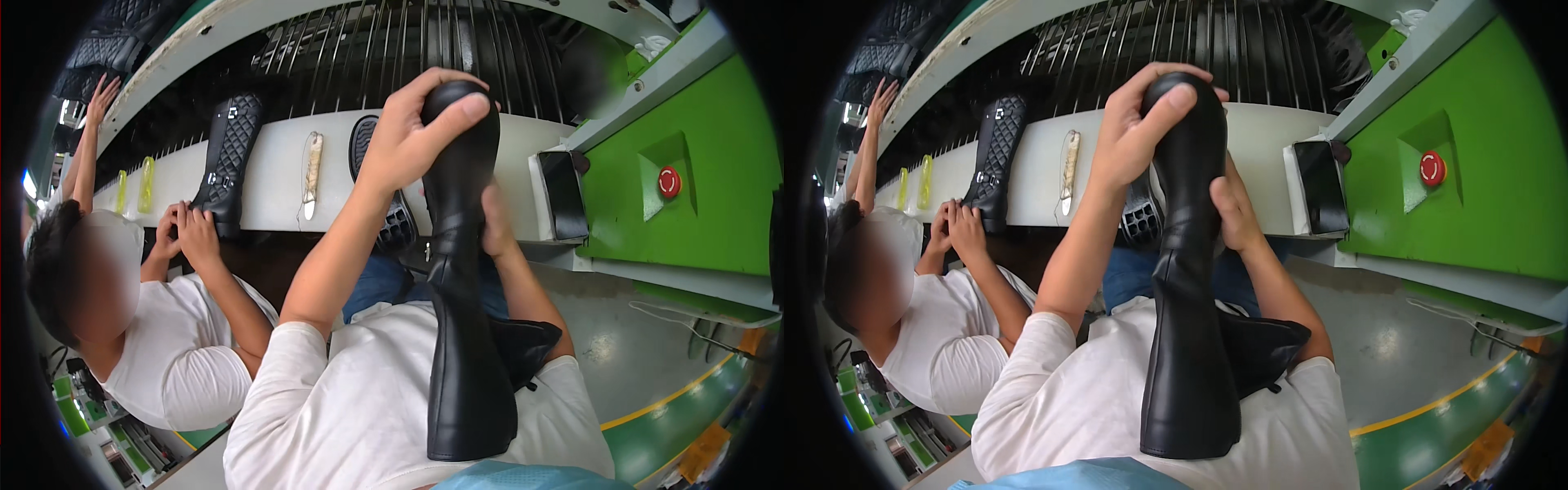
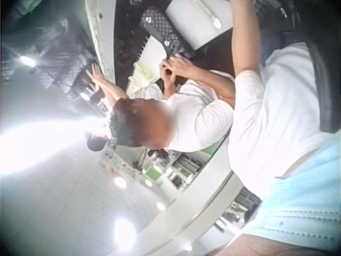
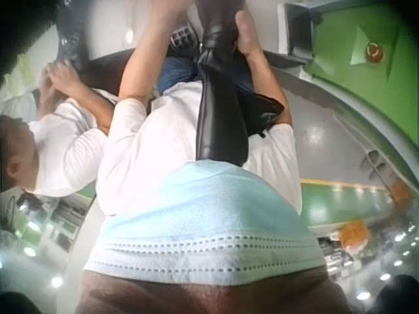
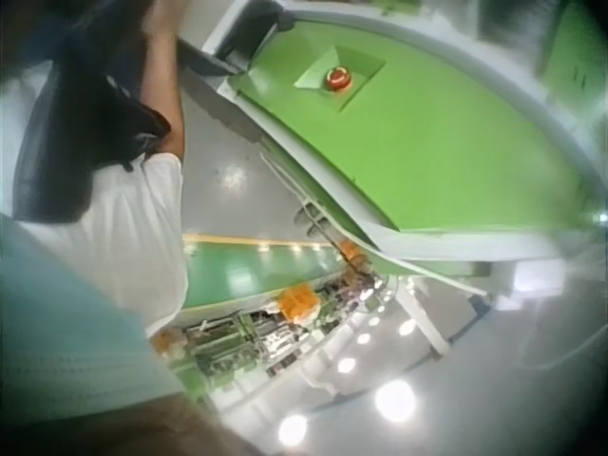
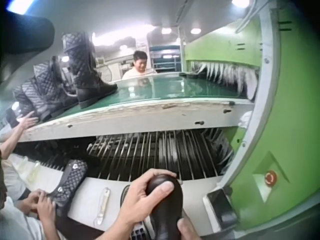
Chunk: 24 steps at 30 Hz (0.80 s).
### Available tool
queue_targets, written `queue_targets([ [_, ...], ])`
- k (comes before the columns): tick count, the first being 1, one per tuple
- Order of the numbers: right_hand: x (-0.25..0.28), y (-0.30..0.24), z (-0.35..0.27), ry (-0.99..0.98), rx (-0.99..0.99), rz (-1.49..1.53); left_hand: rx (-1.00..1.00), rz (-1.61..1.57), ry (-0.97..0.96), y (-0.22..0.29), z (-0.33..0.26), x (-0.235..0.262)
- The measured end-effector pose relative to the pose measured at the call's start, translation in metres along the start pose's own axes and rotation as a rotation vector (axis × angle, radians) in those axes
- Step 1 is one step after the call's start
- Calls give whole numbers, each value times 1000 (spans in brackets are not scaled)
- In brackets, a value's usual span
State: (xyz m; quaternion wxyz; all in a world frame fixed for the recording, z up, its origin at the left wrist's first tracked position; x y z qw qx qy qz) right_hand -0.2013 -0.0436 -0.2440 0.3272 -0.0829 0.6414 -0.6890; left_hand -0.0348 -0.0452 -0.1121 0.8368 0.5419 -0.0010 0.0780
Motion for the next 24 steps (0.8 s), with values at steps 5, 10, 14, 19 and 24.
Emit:
queue_targets([
  [5, 12, 23, -1, 19, -508, 579, 111, 124, 68, -48, 19, 43],
  [10, 12, -8, 6, 219, -667, 415, 199, 1137, 7, -129, -36, 141],
  [14, 5, -19, -4, 321, -758, 414, 192, 937, 123, -137, -67, 141],
  [19, -5, -9, -28, 98, -573, 849, 272, 84, 291, -95, -41, 121],
  [24, -28, -22, -45, -290, -381, 827, 85, -112, 221, -13, -25, 93],
])
Point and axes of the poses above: each hand's wrist, its own z-axis towards the middle knuckle, its own x-axis out of the back of the hand, y = z × x, the point moved 3 cm from there along z, towards the middle knuckle, and after that the axes turned 3 degrees about -x, right-handed, at the moved point
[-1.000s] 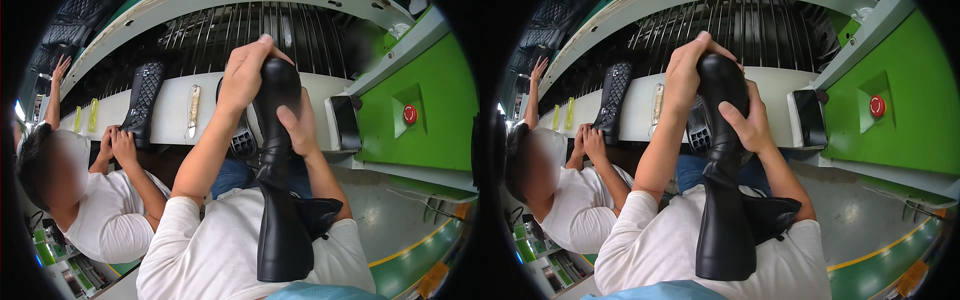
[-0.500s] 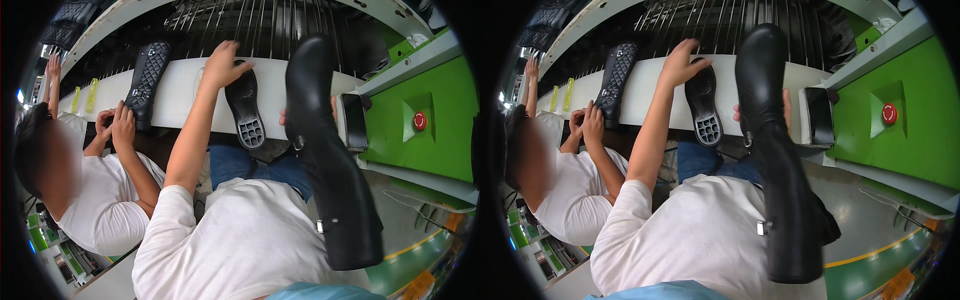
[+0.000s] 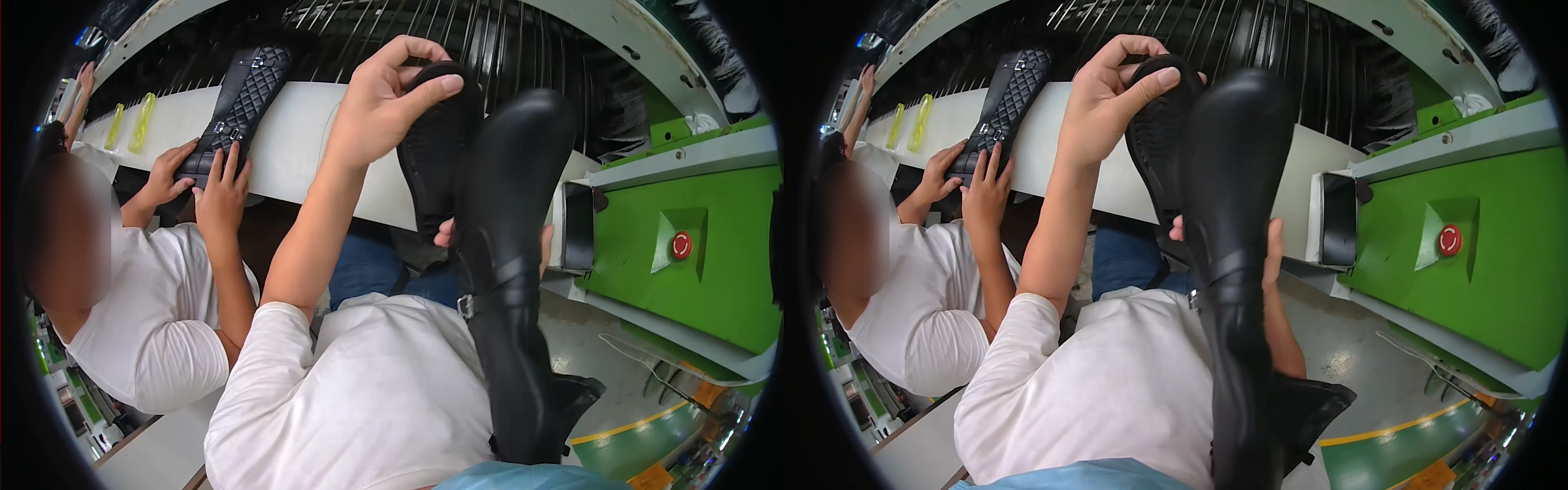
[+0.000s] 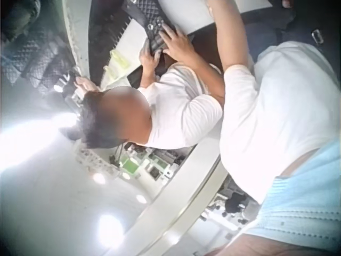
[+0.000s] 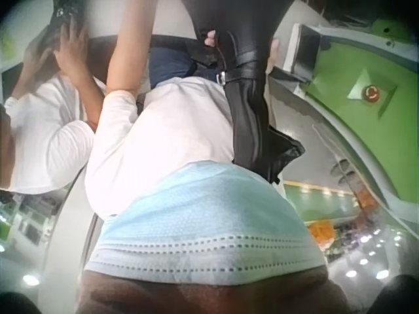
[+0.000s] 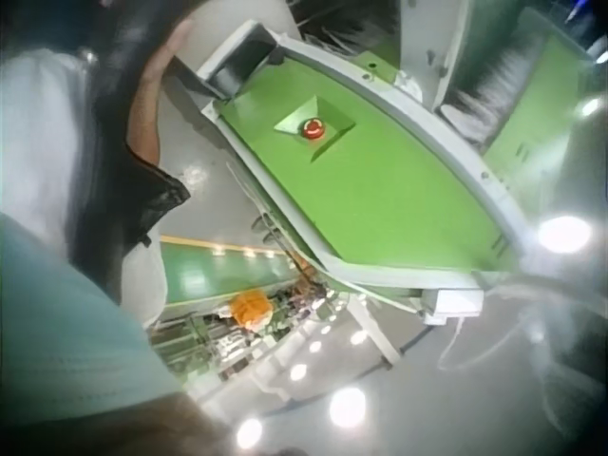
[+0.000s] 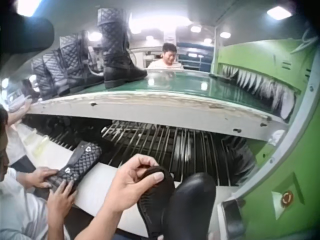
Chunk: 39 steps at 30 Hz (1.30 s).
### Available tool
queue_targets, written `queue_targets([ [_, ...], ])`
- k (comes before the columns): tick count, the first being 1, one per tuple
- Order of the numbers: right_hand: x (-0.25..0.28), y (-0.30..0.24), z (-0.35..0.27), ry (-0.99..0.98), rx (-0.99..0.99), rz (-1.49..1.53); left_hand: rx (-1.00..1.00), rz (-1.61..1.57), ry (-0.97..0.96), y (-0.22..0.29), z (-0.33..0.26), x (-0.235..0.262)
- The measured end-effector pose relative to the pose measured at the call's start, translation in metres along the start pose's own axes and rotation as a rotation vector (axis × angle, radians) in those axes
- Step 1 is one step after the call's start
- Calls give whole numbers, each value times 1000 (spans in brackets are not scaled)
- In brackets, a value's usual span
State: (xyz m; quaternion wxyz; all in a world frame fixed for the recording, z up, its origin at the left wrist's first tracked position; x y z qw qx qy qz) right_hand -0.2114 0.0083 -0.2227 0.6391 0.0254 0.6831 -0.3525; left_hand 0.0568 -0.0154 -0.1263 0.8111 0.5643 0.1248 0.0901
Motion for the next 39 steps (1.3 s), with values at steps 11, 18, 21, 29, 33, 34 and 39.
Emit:
queue_targets([
  [11, -6, 29, 4, 99, 1, -234, -194, -116, -66, 32, -31, -29],
  [18, 2, 22, 2, 123, -64, -500, -260, 9, -94, 36, -35, -36],
  [21, 5, 19, 0, 98, -67, -539, -274, 26, -96, 36, -36, -39],
  [29, 13, 20, -3, 152, -75, -586, -289, 13, -74, 35, -36, -42],
  [33, 17, 20, -3, 137, -71, -597, -277, 9, -75, 36, -36, -43],
  [34, 18, 20, -2, 132, -70, -597, -278, 13, -73, 36, -36, -43],
  [39, 13, 20, 0, 131, -61, -570, -277, 14, -69, 35, -36, -42],
])
Point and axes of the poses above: each hand's wrist, its own z-axis towards the middle knuckle, its own x-axis out of the back of the hand, y = z × x, the point moved 3 cm from there along z, towards the middle knuckle, and after that the axes turned 3 degrees about -x, right-handed, at the moved point
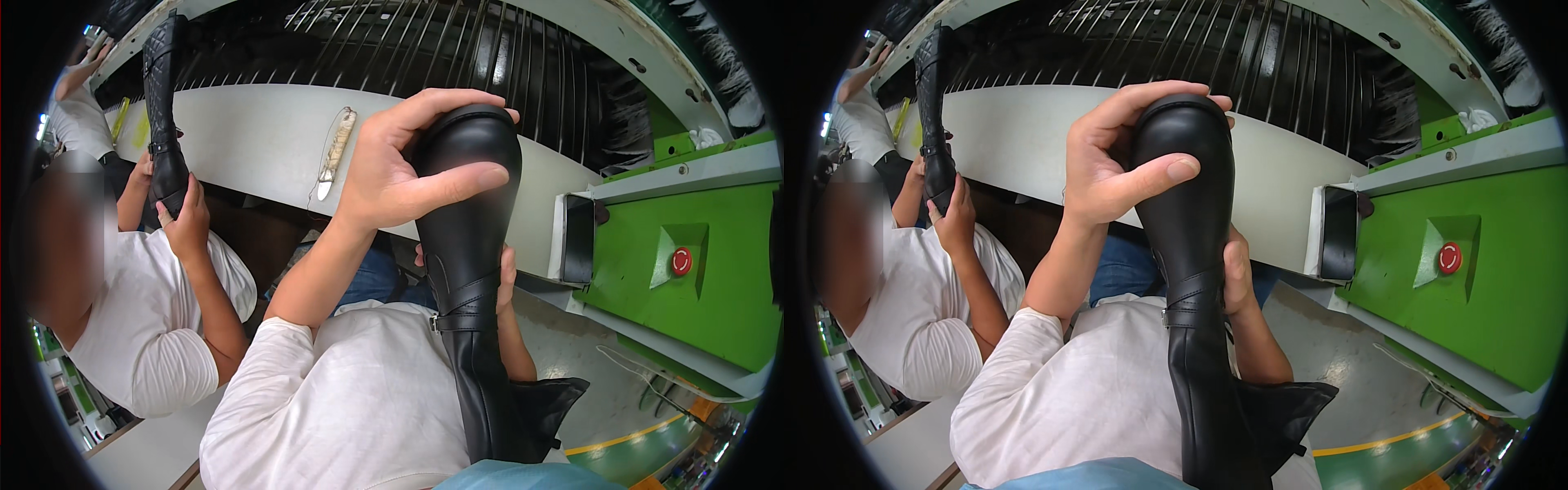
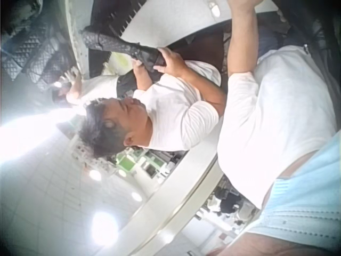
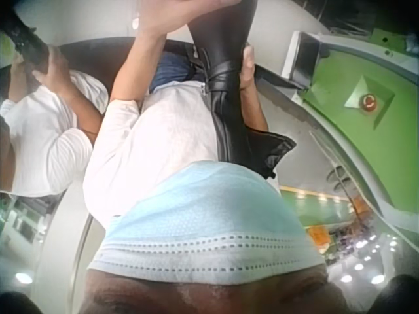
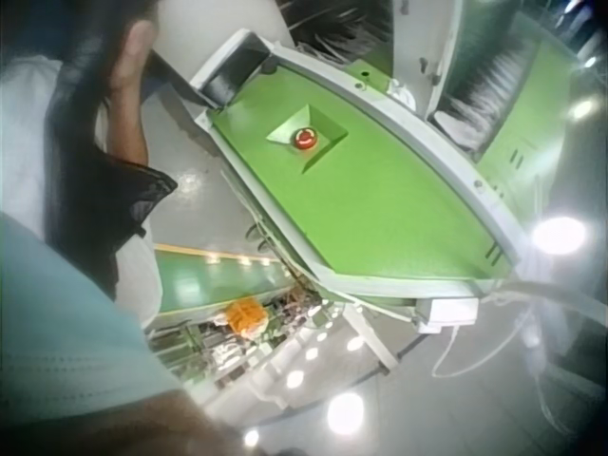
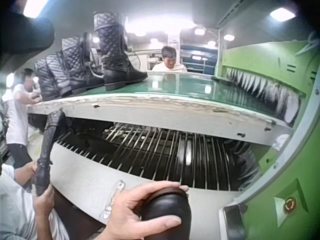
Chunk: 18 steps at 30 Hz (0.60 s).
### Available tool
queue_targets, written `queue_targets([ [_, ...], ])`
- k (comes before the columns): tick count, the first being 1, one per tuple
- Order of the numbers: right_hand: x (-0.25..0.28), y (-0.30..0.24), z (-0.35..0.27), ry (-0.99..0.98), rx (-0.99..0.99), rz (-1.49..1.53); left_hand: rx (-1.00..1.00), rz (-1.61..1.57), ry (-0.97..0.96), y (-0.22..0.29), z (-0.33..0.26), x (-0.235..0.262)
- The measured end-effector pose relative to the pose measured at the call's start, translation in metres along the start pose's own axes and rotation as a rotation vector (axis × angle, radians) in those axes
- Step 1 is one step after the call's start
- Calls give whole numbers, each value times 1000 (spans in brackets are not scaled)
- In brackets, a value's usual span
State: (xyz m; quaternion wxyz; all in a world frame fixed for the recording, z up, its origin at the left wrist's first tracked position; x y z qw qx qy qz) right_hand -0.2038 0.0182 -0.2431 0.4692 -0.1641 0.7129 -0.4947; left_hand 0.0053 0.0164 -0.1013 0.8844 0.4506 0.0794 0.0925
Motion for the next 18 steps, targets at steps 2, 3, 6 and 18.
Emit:
queue_targets([
  [2, -1, -2, 0, 1, 2, -4, 3, 5, -1, 1, 0, 0],
  [3, -1, -3, 1, 5, 2, -18, 6, 5, 5, 1, 0, 0],
  [6, -2, -5, 3, 8, 24, -39, 9, 2, 21, 3, -1, 0],
  [18, 3, -1, -5, 2, 29, -73, 108, -71, 82, 14, -6, -8],
])
Point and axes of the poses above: each hand's wrist, its own z-axis towards the middle knuckle, its own x-axis out of the back of the hand, y = z × x, the point moved 3 cm from there along z, towards the middle knuckle, and after that the axes turned 3 degrees about -x, right-handed, at the moved point
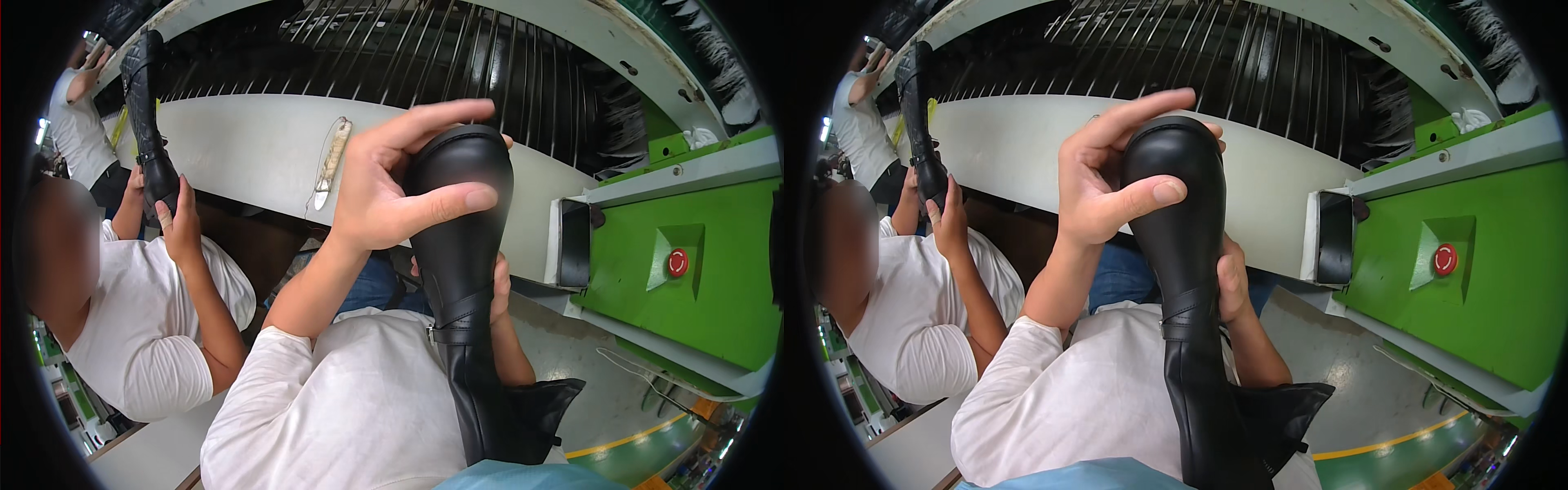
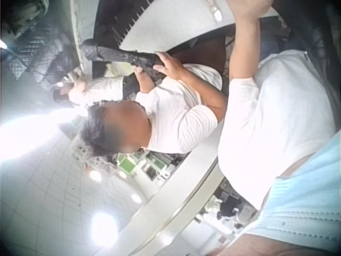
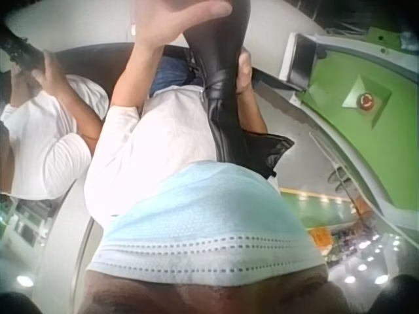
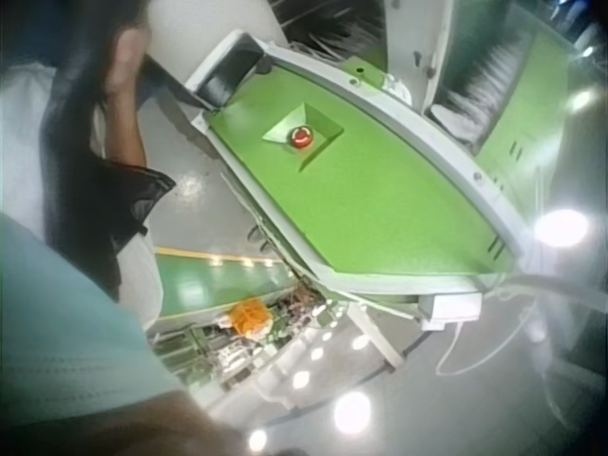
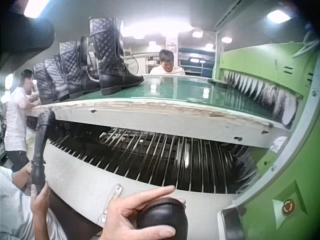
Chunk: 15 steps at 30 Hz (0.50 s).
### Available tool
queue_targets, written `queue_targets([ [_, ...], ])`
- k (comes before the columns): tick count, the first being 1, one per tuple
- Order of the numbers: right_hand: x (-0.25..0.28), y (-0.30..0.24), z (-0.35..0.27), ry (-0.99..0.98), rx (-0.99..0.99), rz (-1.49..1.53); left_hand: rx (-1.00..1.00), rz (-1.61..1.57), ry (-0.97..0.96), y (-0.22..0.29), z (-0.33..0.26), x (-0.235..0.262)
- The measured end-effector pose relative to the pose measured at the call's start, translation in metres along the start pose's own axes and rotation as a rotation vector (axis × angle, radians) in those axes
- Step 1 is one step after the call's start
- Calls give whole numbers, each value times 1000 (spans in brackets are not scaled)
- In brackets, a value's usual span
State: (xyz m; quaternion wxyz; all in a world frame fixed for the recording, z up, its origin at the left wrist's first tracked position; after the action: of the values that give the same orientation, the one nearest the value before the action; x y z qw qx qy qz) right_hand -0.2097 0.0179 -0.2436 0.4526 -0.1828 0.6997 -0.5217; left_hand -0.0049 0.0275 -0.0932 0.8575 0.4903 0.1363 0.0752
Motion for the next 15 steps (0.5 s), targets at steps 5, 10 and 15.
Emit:
queue_targets([
  [5, 2, 3, -4, 6, 16, -12, -10, 28, -18, 8, -6, -3],
  [10, -5, -16, -7, 40, 100, -115, -89, 173, -65, 32, -9, -9],
  [15, -28, -59, -3, 42, 245, -274, -71, 291, -175, 64, -10, -8],
])
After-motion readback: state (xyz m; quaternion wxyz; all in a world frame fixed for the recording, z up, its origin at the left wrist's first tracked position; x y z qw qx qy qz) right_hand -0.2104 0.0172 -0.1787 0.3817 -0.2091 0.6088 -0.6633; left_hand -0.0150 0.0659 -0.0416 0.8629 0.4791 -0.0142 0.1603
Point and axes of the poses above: each hand's wrist, its own z-axis towards the middle knuckle, its own x-axis out of the back of the hand, y = z × x, the point moved 3 cm from there along z, towards the middle knuckle, and after that the axes turned 3 degrees about -x, right-handed, at the moved point
